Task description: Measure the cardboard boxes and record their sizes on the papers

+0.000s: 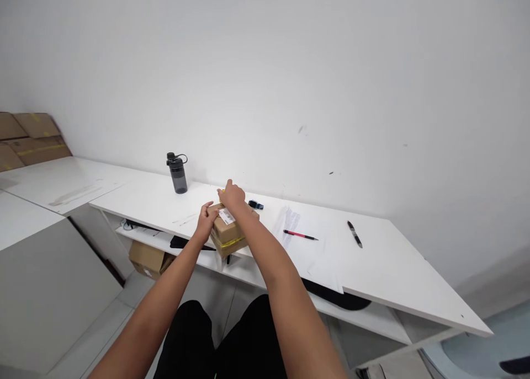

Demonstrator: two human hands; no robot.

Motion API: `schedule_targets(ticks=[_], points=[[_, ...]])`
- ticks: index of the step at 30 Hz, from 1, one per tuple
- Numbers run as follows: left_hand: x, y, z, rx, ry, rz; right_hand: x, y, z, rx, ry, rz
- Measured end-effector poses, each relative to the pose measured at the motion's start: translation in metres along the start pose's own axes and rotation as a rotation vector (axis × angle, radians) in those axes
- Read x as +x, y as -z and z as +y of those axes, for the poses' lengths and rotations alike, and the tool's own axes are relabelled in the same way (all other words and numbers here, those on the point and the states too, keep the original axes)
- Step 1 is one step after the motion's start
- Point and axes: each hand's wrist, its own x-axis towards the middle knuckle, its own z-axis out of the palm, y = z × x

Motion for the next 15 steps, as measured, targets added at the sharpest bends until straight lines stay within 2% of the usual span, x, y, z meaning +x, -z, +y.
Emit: schedule_targets(ticks=[4,6,11,15], points=[[-0.006,-0.007,-0.02,-0.031,-0.057,0.083,0.004,-0.003,-0.014,-0.053,0.048,-0.045],[-0.009,-0.008,-0.022,-0.004,-0.071,0.074,0.003,-0.002,-0.015,-0.077,0.065,-0.06],[-0.008,-0.012,-0.022,-0.02,-0.066,0.039,-0.009,0.006,-0.003,-0.152,0.079,-0.068],[-0.009,-0.019,-0.023,0.005,-0.073,0.076,-0.016,0.017,0.006,-0.221,0.062,-0.083]])
